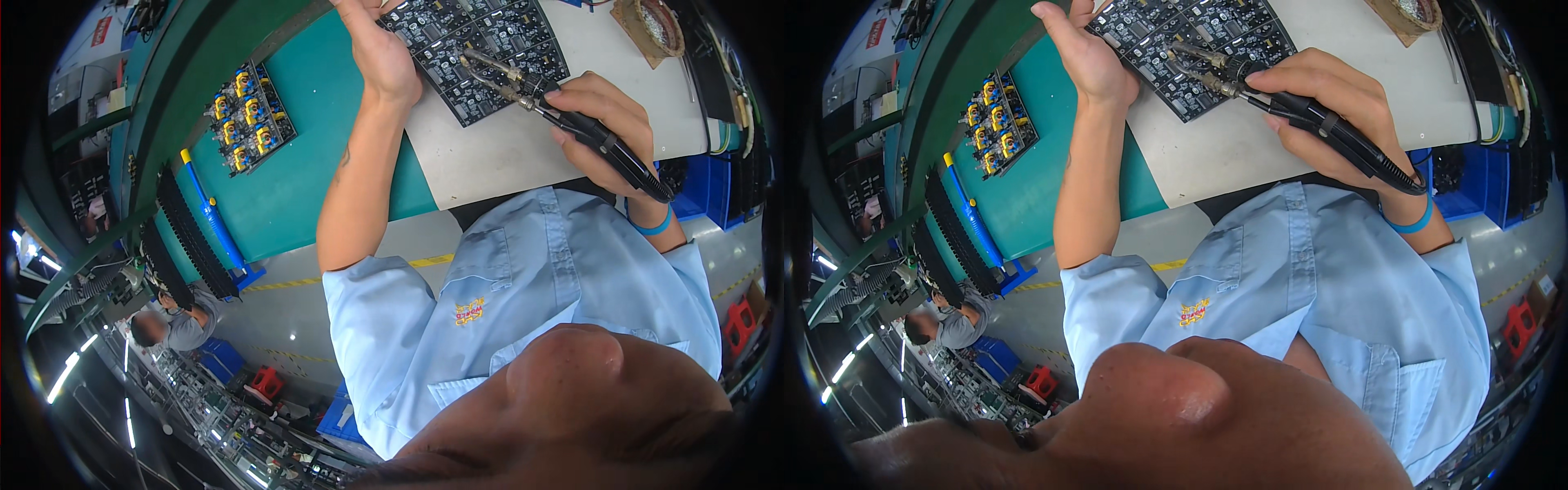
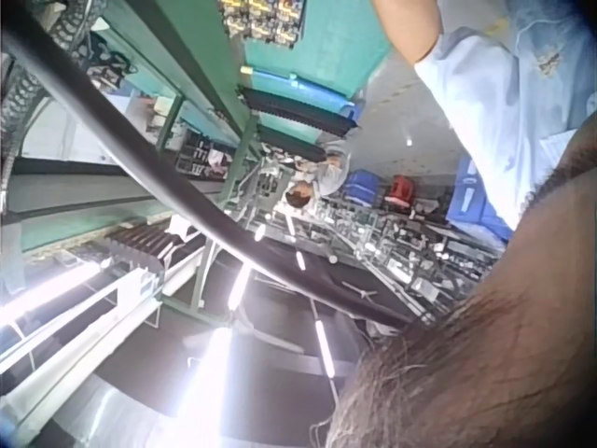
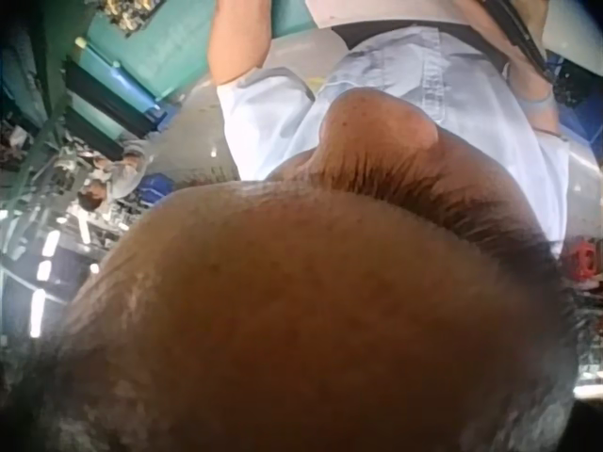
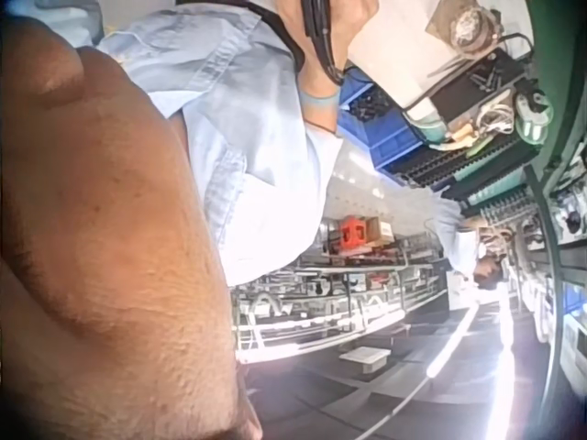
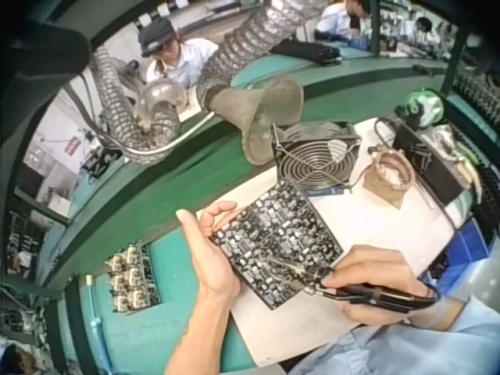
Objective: The person is using a soldering iron to repair or assemble components on a printed circuit board at a manual workstation.
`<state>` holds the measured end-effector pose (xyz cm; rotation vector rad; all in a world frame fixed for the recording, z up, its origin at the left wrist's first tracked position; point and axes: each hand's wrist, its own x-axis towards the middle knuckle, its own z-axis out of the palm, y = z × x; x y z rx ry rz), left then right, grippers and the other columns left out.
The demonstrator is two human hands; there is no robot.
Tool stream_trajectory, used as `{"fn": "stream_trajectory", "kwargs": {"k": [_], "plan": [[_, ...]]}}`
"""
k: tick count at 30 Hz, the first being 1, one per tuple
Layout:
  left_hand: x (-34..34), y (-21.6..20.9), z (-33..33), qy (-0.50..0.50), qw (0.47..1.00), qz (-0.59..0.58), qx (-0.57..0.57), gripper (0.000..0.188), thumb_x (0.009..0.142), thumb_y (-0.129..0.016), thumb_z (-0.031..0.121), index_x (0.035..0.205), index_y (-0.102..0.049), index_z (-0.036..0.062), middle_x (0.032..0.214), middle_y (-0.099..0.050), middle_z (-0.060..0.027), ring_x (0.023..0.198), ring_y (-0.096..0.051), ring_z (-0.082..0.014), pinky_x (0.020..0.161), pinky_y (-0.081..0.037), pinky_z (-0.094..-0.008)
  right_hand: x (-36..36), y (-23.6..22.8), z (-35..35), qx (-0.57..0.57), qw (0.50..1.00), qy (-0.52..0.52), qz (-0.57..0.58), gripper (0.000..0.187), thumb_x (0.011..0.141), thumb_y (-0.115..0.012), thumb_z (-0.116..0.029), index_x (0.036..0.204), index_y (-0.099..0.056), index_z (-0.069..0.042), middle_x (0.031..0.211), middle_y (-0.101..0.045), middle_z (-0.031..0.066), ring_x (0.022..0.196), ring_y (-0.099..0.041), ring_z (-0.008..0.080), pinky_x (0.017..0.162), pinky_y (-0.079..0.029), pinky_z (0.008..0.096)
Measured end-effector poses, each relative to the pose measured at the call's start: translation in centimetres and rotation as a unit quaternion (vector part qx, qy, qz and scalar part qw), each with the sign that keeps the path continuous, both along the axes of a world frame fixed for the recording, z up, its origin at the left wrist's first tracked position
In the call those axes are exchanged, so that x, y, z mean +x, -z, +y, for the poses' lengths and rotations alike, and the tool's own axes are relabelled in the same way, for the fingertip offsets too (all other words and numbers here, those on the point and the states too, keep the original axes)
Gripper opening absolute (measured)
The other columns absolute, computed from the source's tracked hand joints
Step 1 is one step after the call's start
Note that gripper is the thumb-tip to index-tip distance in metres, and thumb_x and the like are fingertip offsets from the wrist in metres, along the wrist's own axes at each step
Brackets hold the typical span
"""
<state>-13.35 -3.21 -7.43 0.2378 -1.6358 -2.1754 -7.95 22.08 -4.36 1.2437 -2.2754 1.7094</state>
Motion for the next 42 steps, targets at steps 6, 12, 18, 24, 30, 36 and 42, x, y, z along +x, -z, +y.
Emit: {"fn": "stream_trajectory", "kwargs": {"k": [6,12,18,24,30,36,42], "plan": [[-0.1,0.3,-0.2,0.008,0.999,-0.023,0.032,0.074,0.101,-0.027,0.069,0.108,-0.061,0.0035,0.097,-0.07,-0.0129,0.085,-0.064,-0.0199,0.081,-0.049,-0.0309,0.4,-0.5,1.4,-0.017,0.999,0.031,-0.011,0.039,0.073,-0.072,0.006,0.112,-0.068,0.004,0.099,-0.068,0.0146,0.08,-0.061,0.0225,0.073,-0.049,0.0278],[-0.5,1.2,-0.8,0.0,0.998,-0.034,0.057,0.075,0.1,-0.03,0.071,0.107,-0.061,0.0036,0.098,-0.069,-0.0132,0.085,-0.064,-0.0201,0.081,-0.05,-0.0311,0.9,1.2,5.8,-0.05,0.976,0.207,0.034,0.041,0.078,-0.072,0.003,0.119,-0.066,0.004,0.104,-0.07,0.0152,0.085,-0.065,0.0225,0.078,-0.052,0.0274],[-0.9,0.8,-0.3,-0.013,0.997,-0.036,0.062,0.075,0.099,-0.031,0.072,0.107,-0.062,0.0038,0.098,-0.069,-0.0135,0.085,-0.064,-0.0205,0.081,-0.05,-0.0318,0.6,2.5,9.0,0.021,0.88,0.474,0.017,0.045,0.082,-0.076,-0.003,0.126,-0.065,0.0,0.115,-0.072,0.0139,0.088,-0.07,0.0187,0.085,-0.054,0.0283],[0.2,-0.9,0.4,-0.006,0.996,-0.059,0.063,0.077,0.098,-0.03,0.073,0.108,-0.061,0.0037,0.097,-0.069,-0.0136,0.085,-0.064,-0.0209,0.081,-0.05,-0.0321,0.7,2.6,7.5,-0.024,0.916,0.399,0.023,0.047,0.081,-0.074,0.001,0.126,-0.063,0.0,0.112,-0.07,0.0142,0.088,-0.068,0.0191,0.083,-0.054,0.0284],[0.5,-2.0,1.0,0.0,0.993,-0.072,0.094,0.079,0.097,-0.029,0.075,0.109,-0.06,0.0034,0.098,-0.069,-0.0143,0.085,-0.064,-0.0214,0.08,-0.051,-0.0322,0.8,3.0,3.6,-0.11,0.976,0.189,0.006,0.049,0.078,-0.073,0.006,0.125,-0.061,0.002,0.117,-0.064,0.0173,0.09,-0.065,0.0218,0.082,-0.054,0.0297],[0.2,-1.5,0.8,0.012,0.998,-0.028,0.058,0.081,0.097,-0.027,0.076,0.109,-0.06,0.0035,0.099,-0.069,-0.0149,0.085,-0.065,-0.0217,0.079,-0.051,-0.0324,0.4,3.5,2.0,-0.11,0.984,0.142,0.017,0.049,0.075,-0.075,0.006,0.122,-0.063,0.004,0.117,-0.063,0.0189,0.091,-0.065,0.0237,0.083,-0.054,0.03],[0.1,0.0,-0.4,0.028,0.997,-0.02,0.074,0.08,0.097,-0.027,0.076,0.108,-0.06,0.0038,0.098,-0.069,-0.0146,0.084,-0.064,-0.0215,0.078,-0.051,-0.0322,0.3,3.4,1.7,-0.091,0.988,0.125,0.024,0.046,0.074,-0.076,0.005,0.118,-0.065,0.004,0.113,-0.064,0.0186,0.088,-0.064,0.024,0.08,-0.053,0.029]]}}
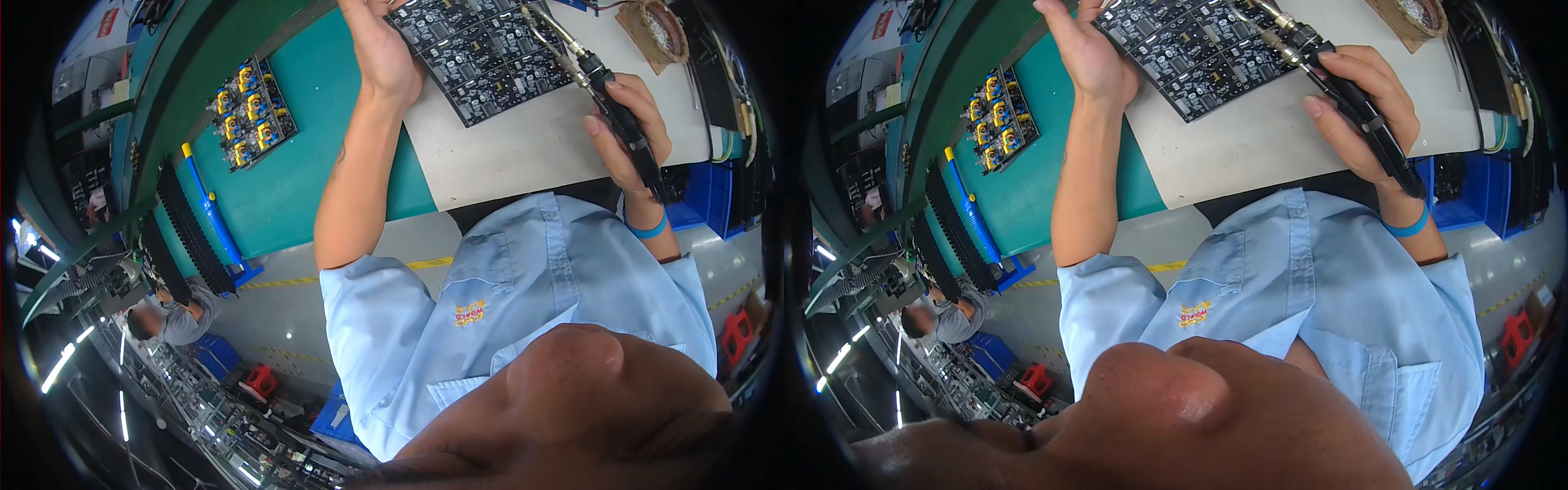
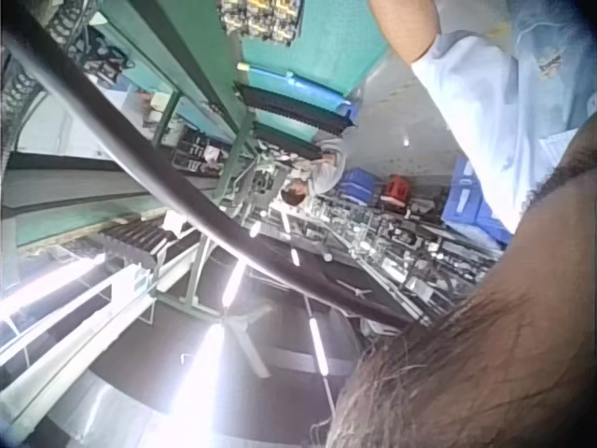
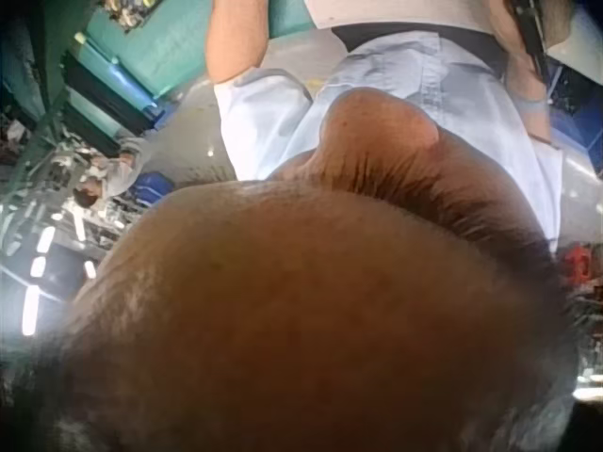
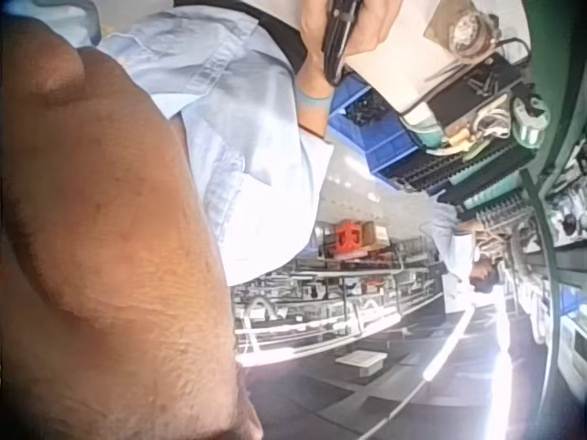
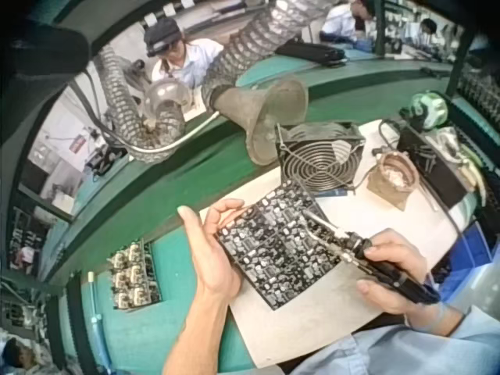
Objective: The person is using a soldering iron to repair or assemble components on a printed circuit board at a manual workstation.
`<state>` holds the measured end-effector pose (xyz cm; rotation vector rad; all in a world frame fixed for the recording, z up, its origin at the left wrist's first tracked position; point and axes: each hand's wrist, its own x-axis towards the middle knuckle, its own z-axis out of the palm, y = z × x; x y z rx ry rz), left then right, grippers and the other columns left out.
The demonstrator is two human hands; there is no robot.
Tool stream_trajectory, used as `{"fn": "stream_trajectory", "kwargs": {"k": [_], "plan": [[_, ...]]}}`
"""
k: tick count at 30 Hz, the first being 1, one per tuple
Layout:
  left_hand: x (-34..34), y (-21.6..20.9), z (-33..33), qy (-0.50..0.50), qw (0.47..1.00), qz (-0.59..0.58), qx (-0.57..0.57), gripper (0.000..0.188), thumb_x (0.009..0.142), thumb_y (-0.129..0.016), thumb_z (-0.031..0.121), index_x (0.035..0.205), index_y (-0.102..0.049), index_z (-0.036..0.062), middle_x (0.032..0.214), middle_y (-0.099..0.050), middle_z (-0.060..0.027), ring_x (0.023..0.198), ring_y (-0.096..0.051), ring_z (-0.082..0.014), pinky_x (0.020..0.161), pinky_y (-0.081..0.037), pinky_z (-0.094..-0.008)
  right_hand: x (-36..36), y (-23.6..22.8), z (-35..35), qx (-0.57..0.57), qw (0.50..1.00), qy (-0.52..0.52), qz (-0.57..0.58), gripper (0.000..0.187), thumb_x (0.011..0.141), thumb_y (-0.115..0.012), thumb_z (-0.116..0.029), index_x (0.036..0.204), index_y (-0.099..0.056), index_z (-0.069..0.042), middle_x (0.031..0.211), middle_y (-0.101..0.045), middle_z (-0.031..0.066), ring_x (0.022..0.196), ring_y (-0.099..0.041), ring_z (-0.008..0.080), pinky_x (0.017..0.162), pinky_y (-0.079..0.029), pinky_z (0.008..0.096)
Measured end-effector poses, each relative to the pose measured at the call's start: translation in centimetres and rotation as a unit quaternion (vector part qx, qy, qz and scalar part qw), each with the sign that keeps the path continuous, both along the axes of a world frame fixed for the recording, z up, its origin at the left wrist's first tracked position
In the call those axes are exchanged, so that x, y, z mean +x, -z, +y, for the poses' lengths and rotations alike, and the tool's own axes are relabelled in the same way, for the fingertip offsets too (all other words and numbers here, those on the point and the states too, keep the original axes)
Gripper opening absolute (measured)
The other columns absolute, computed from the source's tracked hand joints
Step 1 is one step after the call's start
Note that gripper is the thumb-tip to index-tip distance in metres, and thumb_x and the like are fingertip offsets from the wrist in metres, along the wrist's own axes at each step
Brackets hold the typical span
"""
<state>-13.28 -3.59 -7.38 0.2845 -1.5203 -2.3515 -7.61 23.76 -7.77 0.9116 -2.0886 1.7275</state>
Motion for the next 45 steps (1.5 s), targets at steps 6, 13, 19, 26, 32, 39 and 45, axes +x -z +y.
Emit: {"fn": "stream_trajectory", "kwargs": {"k": [6,13,19,26,32,39,45], "plan": [[-0.8,0.7,-0.5,0.033,0.998,-0.021,0.042,0.08,0.098,-0.026,0.075,0.108,-0.06,0.004,0.096,-0.069,-0.0142,0.083,-0.064,-0.0212,0.077,-0.05,-0.0319,-0.2,-0.1,0.2,0.01,1.0,-0.007,0.015,0.045,0.073,-0.077,0.005,0.116,-0.066,0.004,0.109,-0.065,0.0182,0.086,-0.062,0.0233,0.076,-0.051,0.0279],[0.1,-0.5,0.1,0.105,0.993,-0.043,0.04,0.078,0.099,-0.026,0.073,0.108,-0.061,0.0042,0.096,-0.069,-0.014,0.082,-0.064,-0.0209,0.077,-0.05,-0.032,-0.5,0.0,0.3,0.01,0.999,-0.027,0.031,0.044,0.072,-0.077,0.004,0.116,-0.067,0.004,0.107,-0.065,0.0175,0.08,-0.06,0.0219,0.071,-0.049,0.0268],[0.2,-0.8,0.5,0.101,0.994,-0.038,0.021,0.077,0.1,-0.026,0.072,0.108,-0.061,0.0042,0.096,-0.07,-0.0138,0.081,-0.064,-0.0206,0.076,-0.05,-0.0317,-0.5,-0.3,0.0,0.018,0.998,-0.025,0.047,0.045,0.072,-0.076,0.004,0.116,-0.067,0.004,0.105,-0.065,0.0171,0.077,-0.059,0.0208,0.069,-0.049,0.0261],[0.4,-0.9,0.5,0.089,0.996,-0.031,-0.002,0.075,0.1,-0.026,0.071,0.109,-0.061,0.0042,0.096,-0.07,-0.0135,0.08,-0.064,-0.0203,0.075,-0.05,-0.0314,-0.5,-0.2,0.0,0.016,0.998,-0.035,0.047,0.045,0.072,-0.076,0.005,0.116,-0.067,0.003,0.104,-0.065,0.0166,0.076,-0.059,0.02,0.068,-0.049,0.0255],[0.5,-0.9,0.5,0.086,0.996,-0.017,-0.012,0.075,0.101,-0.026,0.07,0.109,-0.061,0.0039,0.096,-0.07,-0.0134,0.08,-0.064,-0.0199,0.075,-0.05,-0.031,-0.5,-0.2,0.0,0.019,0.998,-0.047,0.046,0.045,0.072,-0.076,0.005,0.116,-0.067,0.003,0.104,-0.065,0.0164,0.076,-0.059,0.02,0.068,-0.049,0.0255],[0.6,-0.9,0.6,0.108,0.994,0.021,-0.019,0.077,0.101,-0.024,0.07,0.112,-0.06,0.0027,0.096,-0.071,-0.0132,0.081,-0.064,-0.0191,0.077,-0.05,-0.03,-0.5,0.0,0.2,0.018,0.997,-0.056,0.051,0.046,0.071,-0.075,0.006,0.116,-0.067,0.003,0.104,-0.065,0.0162,0.076,-0.059,0.0203,0.068,-0.049,0.0257],[0.8,-0.9,0.6,0.111,0.992,0.05,-0.04,0.079,0.101,-0.021,0.07,0.113,-0.059,0.0016,0.096,-0.071,-0.013,0.083,-0.065,-0.0187,0.079,-0.049,-0.0292,-0.1,-1.6,-1.0,0.014,0.998,-0.051,0.019,0.046,0.07,-0.073,0.008,0.115,-0.068,0.003,0.103,-0.067,0.0157,0.078,-0.061,0.0207,0.069,-0.05,0.0266]]}}
